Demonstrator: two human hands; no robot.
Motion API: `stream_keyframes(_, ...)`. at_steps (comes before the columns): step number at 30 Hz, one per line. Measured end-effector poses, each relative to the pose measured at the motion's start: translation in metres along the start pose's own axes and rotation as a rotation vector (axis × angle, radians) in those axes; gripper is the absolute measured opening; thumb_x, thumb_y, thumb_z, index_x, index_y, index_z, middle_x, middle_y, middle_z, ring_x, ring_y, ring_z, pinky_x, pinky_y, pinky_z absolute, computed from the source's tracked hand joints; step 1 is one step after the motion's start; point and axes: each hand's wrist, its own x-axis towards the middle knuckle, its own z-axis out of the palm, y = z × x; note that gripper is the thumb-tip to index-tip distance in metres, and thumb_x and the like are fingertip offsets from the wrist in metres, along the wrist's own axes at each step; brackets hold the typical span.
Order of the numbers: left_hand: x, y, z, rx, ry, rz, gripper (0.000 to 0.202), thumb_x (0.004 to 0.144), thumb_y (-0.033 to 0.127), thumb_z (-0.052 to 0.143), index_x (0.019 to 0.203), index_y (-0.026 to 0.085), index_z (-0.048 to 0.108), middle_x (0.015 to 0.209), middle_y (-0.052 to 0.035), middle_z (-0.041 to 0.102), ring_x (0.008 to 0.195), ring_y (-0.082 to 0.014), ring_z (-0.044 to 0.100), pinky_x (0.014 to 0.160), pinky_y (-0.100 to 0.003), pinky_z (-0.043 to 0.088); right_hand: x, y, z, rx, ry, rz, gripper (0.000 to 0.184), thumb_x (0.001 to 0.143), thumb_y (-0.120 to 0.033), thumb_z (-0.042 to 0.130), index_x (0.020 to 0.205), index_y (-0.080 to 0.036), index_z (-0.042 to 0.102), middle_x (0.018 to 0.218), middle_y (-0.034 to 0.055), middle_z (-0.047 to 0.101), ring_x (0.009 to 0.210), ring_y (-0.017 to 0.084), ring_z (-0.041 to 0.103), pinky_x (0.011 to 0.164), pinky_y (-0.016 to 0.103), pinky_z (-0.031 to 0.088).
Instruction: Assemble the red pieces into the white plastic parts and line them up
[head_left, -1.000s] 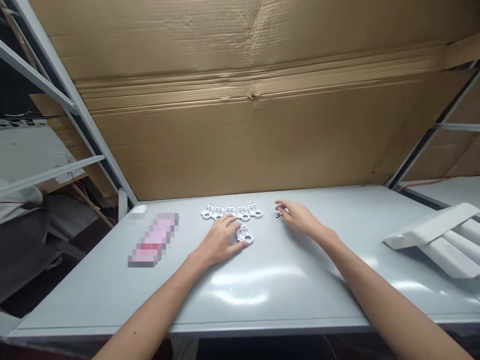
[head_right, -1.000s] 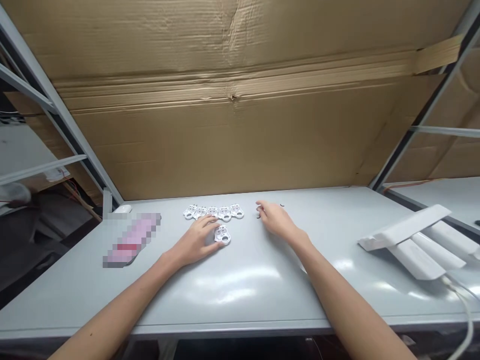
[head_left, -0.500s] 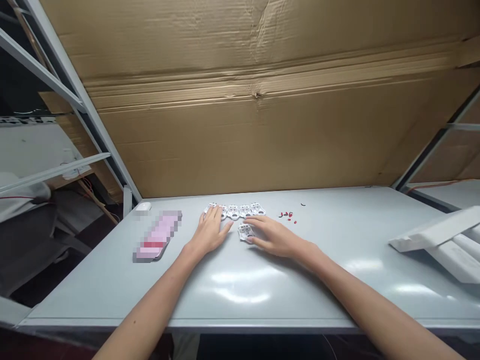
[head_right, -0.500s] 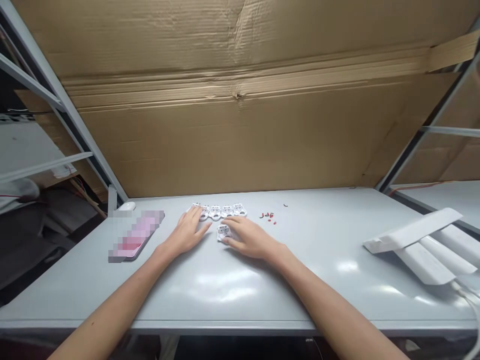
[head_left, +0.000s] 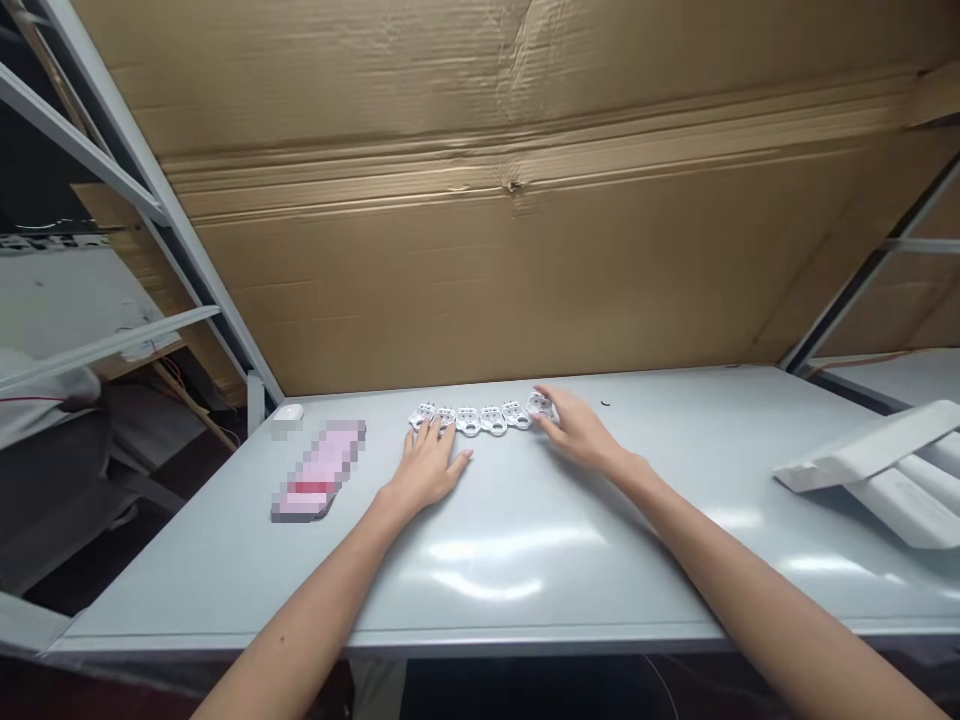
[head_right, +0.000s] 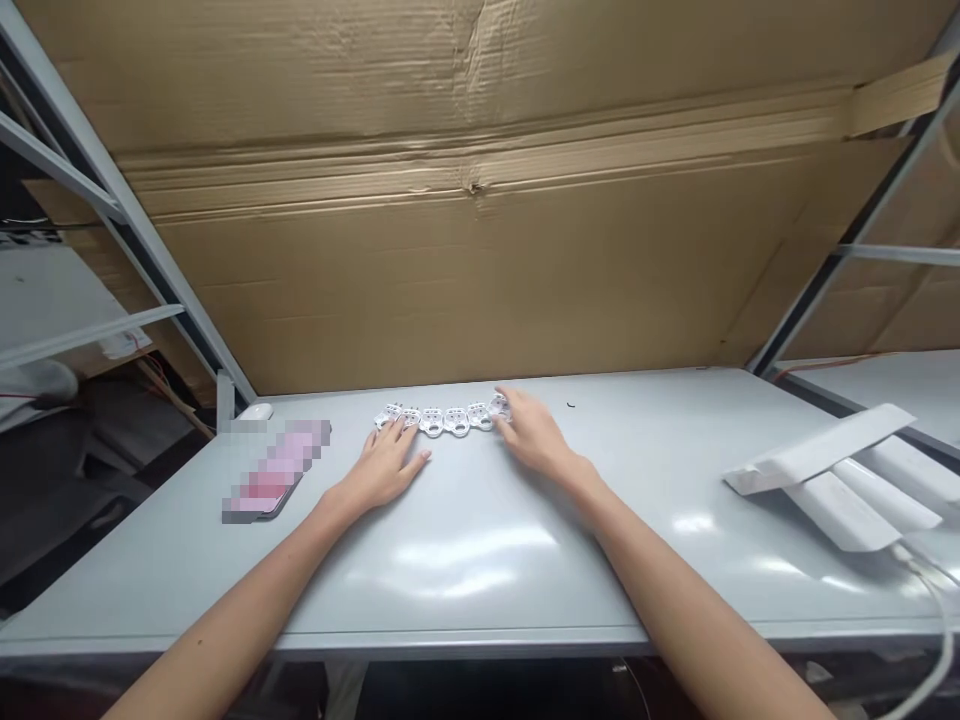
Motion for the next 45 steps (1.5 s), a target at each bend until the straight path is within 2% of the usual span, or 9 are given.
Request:
stream_keyframes(4, 0.0, 0.002, -0.002, -0.001, -0.037, -0.011, 0.057, 0.098, 0.05, 0.035, 0.142, 0.014, 0.039, 0.155, -0.0225, 0.031, 0.145, -0.0413, 0.022, 0.112, -0.062, 0.022, 0.007, 0.019, 0.007, -0.029, -0.023, 0.071, 0.044, 0.087, -0.029, 0.059, 0.13, -0.021, 0.057, 0.136, 0.0132, 0.058, 0.132, 0.035, 0.047, 0.114, 0.053, 0.028)
stream_keyframes(9, 0.0, 0.003, -0.003, -0.002, -0.017, -0.007, 0.056, 0.098, 0.05, 0.037, 0.142, 0.015, 0.039, 0.155, -0.0217, 0.033, 0.145, -0.0406, 0.023, 0.112, -0.061, 0.023, 0.008, 0.027, 0.012, -0.013, -0.016, 0.082, 0.035, 0.088, -0.023, 0.055, 0.121, -0.026, 0.064, 0.135, 0.0066, 0.06, 0.141, 0.031, 0.036, 0.116, 0.052, 0.025)
stream_keyframes(15, 0.001, 0.002, -0.003, -0.024, -0.007, -0.014, 0.055, 0.097, 0.052, 0.039, 0.142, 0.021, 0.041, 0.156, -0.0182, 0.032, 0.146, -0.0404, 0.022, 0.112, -0.064, 0.02, -0.003, 0.01, 0.016, -0.1, -0.09, -0.027, 0.034, 0.09, -0.032, 0.056, 0.122, -0.027, 0.066, 0.13, 0.009, 0.064, 0.126, 0.034, 0.053, 0.111, 0.054, 0.033)
stream_keyframes(19, -0.001, 0.006, -0.008, -0.002, -0.054, -0.017, 0.053, 0.099, 0.05, 0.038, 0.143, 0.021, 0.042, 0.157, -0.0167, 0.031, 0.146, -0.0403, 0.019, 0.113, -0.064, 0.018, -0.008, -0.002, 0.021, -0.337, -0.186, -0.129, 0.035, 0.094, -0.037, 0.049, 0.122, -0.024, 0.066, 0.131, 0.0126, 0.062, 0.126, 0.035, 0.051, 0.107, 0.054, 0.038)
stream_keyframes(23, -0.003, 0.012, -0.016, 0.049, -0.107, -0.021, 0.056, 0.101, 0.05, 0.033, 0.148, 0.019, 0.037, 0.159, -0.0157, 0.026, 0.148, -0.0383, 0.015, 0.115, -0.061, 0.016, -0.007, -0.001, 0.018, -0.498, -0.252, -0.2, 0.04, 0.098, -0.04, 0.042, 0.127, -0.023, 0.062, 0.134, 0.013, 0.059, 0.127, 0.033, 0.05, 0.105, 0.053, 0.04)
stream_keyframes(29, -0.004, 0.014, -0.017, 0.043, -0.106, 0.037, 0.056, 0.101, 0.052, 0.031, 0.15, 0.026, 0.036, 0.16, -0.0104, 0.024, 0.148, -0.0372, 0.013, 0.117, -0.06, 0.011, -0.009, -0.005, 0.024, -0.555, -0.274, -0.306, 0.054, 0.098, -0.052, 0.037, 0.138, -0.02, 0.054, 0.149, 0.0148, 0.046, 0.141, 0.033, 0.035, 0.114, 0.053, 0.03)
stream_keyframes(34, -0.002, 0.01, -0.014, 0.017, -0.098, 0.069, 0.058, 0.099, 0.057, 0.033, 0.15, 0.028, 0.037, 0.16, -0.0084, 0.027, 0.148, -0.0372, 0.014, 0.117, -0.061, 0.011, -0.012, -0.012, 0.034, -0.551, -0.374, -0.255, 0.065, 0.097, -0.06, 0.031, 0.149, -0.022, 0.042, 0.154, 0.0124, 0.04, 0.145, 0.034, 0.027, 0.116, 0.056, 0.022)
stream_keyframes(38, -0.002, 0.01, -0.013, 0.037, -0.106, 0.087, 0.059, 0.1, 0.056, 0.031, 0.151, 0.026, 0.035, 0.159, -0.0103, 0.027, 0.148, -0.0367, 0.017, 0.117, -0.059, 0.013, -0.012, -0.012, 0.032, -0.557, -0.39, -0.276, 0.064, 0.097, -0.061, 0.03, 0.148, -0.023, 0.043, 0.154, 0.0122, 0.041, 0.144, 0.034, 0.029, 0.116, 0.056, 0.021)
stream_keyframes(45, -0.003, 0.013, -0.015, 0.088, -0.1, 0.1, 0.054, 0.102, 0.051, 0.032, 0.149, 0.026, 0.037, 0.158, -0.0092, 0.032, 0.145, -0.0366, 0.025, 0.116, -0.057, 0.02, -0.013, -0.019, 0.021, -0.565, -0.446, -0.311, 0.064, 0.097, -0.056, 0.036, 0.147, -0.017, 0.045, 0.154, 0.0162, 0.039, 0.144, 0.036, 0.03, 0.115, 0.056, 0.025)
